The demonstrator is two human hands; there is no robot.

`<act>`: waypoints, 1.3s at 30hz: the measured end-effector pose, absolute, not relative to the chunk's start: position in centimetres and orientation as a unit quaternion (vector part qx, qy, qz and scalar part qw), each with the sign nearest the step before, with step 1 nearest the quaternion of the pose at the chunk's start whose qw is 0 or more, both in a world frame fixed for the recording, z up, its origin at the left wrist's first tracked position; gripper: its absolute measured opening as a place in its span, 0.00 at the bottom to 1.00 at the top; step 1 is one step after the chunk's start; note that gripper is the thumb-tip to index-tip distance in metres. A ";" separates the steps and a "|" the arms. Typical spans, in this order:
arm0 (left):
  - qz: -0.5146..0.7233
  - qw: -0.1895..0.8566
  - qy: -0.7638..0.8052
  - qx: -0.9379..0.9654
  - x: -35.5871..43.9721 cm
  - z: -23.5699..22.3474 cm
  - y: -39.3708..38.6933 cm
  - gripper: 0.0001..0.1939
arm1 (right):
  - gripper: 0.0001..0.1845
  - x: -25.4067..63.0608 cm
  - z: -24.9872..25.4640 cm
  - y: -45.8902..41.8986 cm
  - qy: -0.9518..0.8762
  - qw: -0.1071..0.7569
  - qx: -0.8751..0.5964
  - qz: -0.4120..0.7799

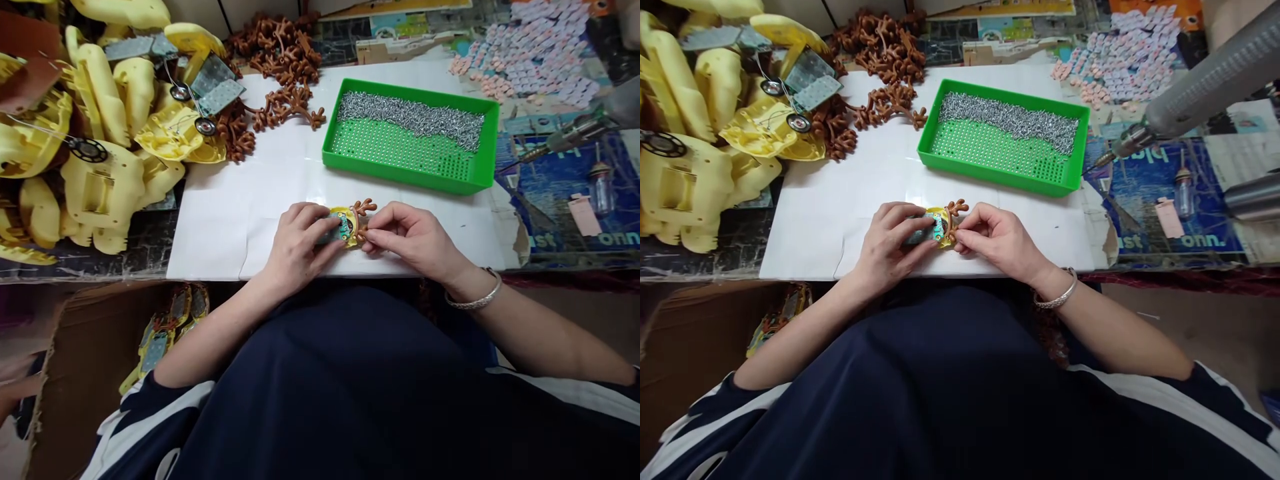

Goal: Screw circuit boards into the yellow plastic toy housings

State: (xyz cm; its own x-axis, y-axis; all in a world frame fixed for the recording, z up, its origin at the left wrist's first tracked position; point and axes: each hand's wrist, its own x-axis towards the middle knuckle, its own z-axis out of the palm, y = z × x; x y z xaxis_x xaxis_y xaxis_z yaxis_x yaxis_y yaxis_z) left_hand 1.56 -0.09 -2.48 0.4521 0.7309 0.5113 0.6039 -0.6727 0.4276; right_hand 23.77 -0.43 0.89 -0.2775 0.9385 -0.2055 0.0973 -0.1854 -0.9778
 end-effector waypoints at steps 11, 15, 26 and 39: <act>0.330 0.082 0.397 0.853 1.7 -2.6 -0.3 0.13 | 0.10 23.3 1.4 -0.1 -0.584 0.289 -0.532 0.541; 0.336 0.060 0.391 0.855 1.9 -2.6 -0.4 0.12 | 0.09 23.3 1.8 0.6 -0.660 0.266 -0.521 0.472; 0.329 0.043 0.398 0.855 1.8 -2.7 -0.3 0.12 | 0.08 23.8 2.5 1.8 -0.751 0.281 -0.541 0.254; 0.324 0.062 0.404 0.853 1.9 -2.7 -0.3 0.12 | 0.06 22.3 0.8 2.8 -0.724 0.342 -0.494 0.338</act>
